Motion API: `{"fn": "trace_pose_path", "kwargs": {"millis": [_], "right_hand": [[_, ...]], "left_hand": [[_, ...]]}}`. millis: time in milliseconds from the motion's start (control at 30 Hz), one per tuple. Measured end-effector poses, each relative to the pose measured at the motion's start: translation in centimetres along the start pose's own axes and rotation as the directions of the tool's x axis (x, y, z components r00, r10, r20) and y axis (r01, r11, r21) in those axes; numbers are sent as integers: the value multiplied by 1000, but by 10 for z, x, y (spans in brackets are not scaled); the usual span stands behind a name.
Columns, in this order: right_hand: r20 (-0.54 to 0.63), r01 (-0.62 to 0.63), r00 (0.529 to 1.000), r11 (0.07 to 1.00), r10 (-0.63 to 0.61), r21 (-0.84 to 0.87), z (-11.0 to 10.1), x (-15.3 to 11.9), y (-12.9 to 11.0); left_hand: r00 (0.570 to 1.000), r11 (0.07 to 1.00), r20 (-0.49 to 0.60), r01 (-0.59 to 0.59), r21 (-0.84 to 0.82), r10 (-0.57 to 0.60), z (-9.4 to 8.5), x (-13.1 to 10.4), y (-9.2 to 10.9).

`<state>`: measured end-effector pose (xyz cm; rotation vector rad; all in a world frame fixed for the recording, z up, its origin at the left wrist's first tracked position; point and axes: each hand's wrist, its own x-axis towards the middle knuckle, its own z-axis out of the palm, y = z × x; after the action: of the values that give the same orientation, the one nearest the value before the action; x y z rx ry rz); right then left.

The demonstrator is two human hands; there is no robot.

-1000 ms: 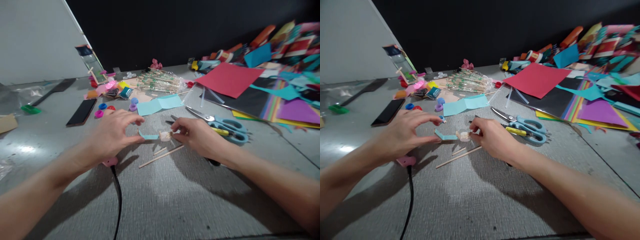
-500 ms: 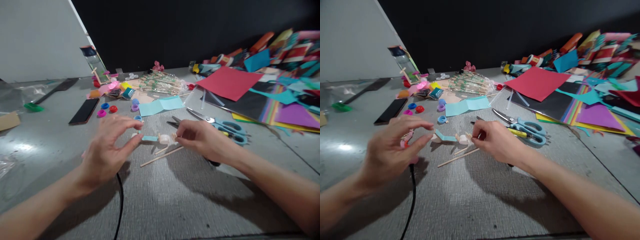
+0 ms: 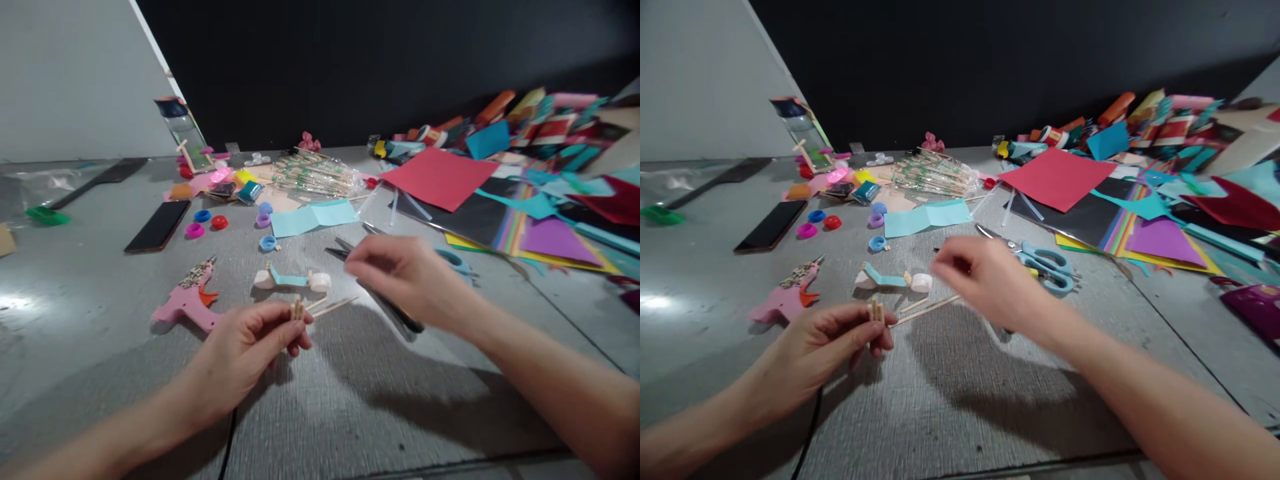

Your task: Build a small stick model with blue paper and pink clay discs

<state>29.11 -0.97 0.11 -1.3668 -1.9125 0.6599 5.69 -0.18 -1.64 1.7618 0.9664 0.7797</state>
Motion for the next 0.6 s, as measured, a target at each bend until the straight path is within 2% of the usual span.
{"fn": "trace_pose_path", "kwargs": {"millis": [67,133,300,400,500,600], "right_hand": [[-137,-64,989,991,48,-117,-18,9,18],[-179,-157,975,976,130,-148,-30,16,36],[-104,-212,976,953,193,-217,-36,28,56],[-33,-193,981,930,192,-314,-32,42,51],[33,-102,991,900,128,-425,-23,67,36],[111,19,993,865,43,-502,-3,100,13]], "left_hand": [[999,1000,-49,1,-5,-1,-4,1,0],[994,1000,-110,5,-3,-5,-13,-3,-1],[978,999,-201,48,7,-46,-54,-22,-10],[964,999,-262,41,-1,-40,-74,-29,-18],[948,999,-317,6,-36,-17,-81,-30,-27],[977,1000,-215,-8,-24,3,-76,-35,-31]]}}
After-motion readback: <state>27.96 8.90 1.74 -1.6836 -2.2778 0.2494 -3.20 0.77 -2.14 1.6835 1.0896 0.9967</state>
